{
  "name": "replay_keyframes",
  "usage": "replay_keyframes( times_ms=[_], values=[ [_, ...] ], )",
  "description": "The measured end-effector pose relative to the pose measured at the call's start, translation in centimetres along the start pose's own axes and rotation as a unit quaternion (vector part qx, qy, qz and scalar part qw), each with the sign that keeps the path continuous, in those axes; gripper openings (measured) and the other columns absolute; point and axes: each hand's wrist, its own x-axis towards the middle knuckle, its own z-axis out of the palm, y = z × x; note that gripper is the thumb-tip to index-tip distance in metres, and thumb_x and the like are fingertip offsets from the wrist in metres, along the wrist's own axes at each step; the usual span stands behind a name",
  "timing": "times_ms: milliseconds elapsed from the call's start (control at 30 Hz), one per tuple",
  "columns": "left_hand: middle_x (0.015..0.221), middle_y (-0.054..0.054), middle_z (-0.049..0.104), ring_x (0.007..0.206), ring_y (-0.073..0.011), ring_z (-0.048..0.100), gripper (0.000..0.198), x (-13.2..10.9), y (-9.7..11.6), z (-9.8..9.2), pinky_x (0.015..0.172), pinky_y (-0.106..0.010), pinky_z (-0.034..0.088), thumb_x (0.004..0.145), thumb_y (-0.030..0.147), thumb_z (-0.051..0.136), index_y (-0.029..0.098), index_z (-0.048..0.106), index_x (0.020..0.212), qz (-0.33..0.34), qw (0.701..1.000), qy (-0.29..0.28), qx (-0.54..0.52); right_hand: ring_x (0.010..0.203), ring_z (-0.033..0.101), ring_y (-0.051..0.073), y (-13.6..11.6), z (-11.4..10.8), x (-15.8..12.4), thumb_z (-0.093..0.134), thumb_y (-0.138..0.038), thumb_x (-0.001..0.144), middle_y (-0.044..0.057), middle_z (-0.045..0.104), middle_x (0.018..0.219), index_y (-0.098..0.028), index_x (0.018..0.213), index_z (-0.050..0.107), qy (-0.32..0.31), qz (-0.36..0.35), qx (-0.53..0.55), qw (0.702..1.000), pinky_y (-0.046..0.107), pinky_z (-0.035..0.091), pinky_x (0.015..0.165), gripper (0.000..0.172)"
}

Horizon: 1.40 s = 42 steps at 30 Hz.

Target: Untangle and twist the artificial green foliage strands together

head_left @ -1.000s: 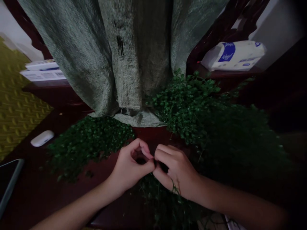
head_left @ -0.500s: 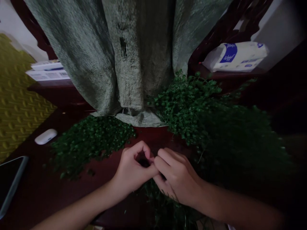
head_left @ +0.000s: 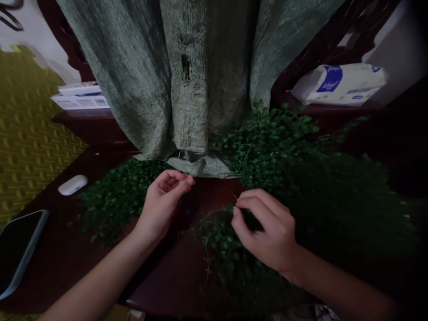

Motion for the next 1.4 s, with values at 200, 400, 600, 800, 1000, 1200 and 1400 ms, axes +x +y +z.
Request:
replay_keyframes(
  times_ms=[200,400,600,800,1000,1200,1400],
  values=[
    [0.081,-0.002,0.065,0.063,-0.0118,0.056,0.013,0.6,-1.2,-0.9,0.056,-0.022,0.041,0.07,0.025,0.072,0.016,0.064,0.077,-0.012,0.981,-0.027,0.194,0.071,0.055,0.015,1.0,-1.0,1.4,0.054,-0.004,0.08,0.001,0.056,0.075,-0.019,0.075,0.054,0.066,0.077,0.058,0.993,0.029,0.043,0.065,0.016],
    [0.098,-0.007,0.066,0.095,-0.0217,0.06,0.014,1.5,0.3,-1.9,0.085,-0.032,0.044,0.079,0.024,0.06,0.016,0.072,0.083,0.172,0.875,-0.149,0.428,0.073,0.052,0.014,1.8,-1.0,1.3,0.051,-0.008,0.082,0.0,0.055,0.077,-0.02,0.075,0.055,0.056,0.172,0.119,0.976,0.029,0.041,0.065,0.015],
    [0.096,-0.004,0.066,0.085,-0.0159,0.063,0.018,1.7,2.3,-3.0,0.076,-0.023,0.047,0.075,0.013,0.066,0.017,0.071,0.092,0.142,0.744,-0.48,0.442,0.072,0.052,0.014,1.8,-0.8,1.2,0.052,-0.008,0.081,-0.001,0.056,0.077,-0.02,0.074,0.055,0.058,0.183,0.119,0.974,0.028,0.04,0.064,0.014],
    [0.087,-0.005,0.068,0.078,-0.0165,0.065,0.014,1.7,1.6,-2.9,0.071,-0.023,0.047,0.083,0.018,0.06,0.017,0.074,0.084,0.14,0.708,-0.482,0.498,0.073,0.054,0.014,1.4,-0.7,1.0,0.052,-0.008,0.081,0.0,0.056,0.077,-0.02,0.075,0.055,0.029,0.165,0.122,0.978,0.028,0.042,0.066,0.014],
    [0.099,-0.008,0.066,0.087,-0.0237,0.064,0.025,3.1,1.1,-3.7,0.074,-0.033,0.049,0.088,0.024,0.052,0.017,0.073,0.1,0.23,0.666,-0.224,0.674,0.071,0.054,0.013,1.1,-0.5,1.2,0.053,-0.007,0.08,0.0,0.056,0.076,-0.02,0.074,0.055,-0.015,0.159,0.131,0.978,0.027,0.043,0.064,0.014],
    [0.111,-0.01,0.063,0.095,-0.0236,0.063,0.029,3.1,0.6,-3.7,0.086,-0.035,0.05,0.09,0.03,0.05,0.018,0.075,0.101,0.282,0.702,-0.193,0.624,0.072,0.054,0.013,1.2,0.2,0.9,0.054,-0.007,0.082,0.0,0.057,0.079,-0.02,0.077,0.057,-0.066,0.16,0.132,0.976,0.027,0.044,0.065,0.013],
    [0.114,-0.01,0.064,0.106,-0.0236,0.06,0.026,1.7,1.3,-2.2,0.095,-0.034,0.046,0.088,0.034,0.058,0.018,0.075,0.1,0.259,0.825,-0.171,0.471,0.073,0.055,0.014,1.2,0.2,0.8,0.054,-0.009,0.083,0.0,0.058,0.08,-0.02,0.078,0.058,-0.075,0.148,0.132,0.977,0.028,0.044,0.065,0.013]
  ],
)
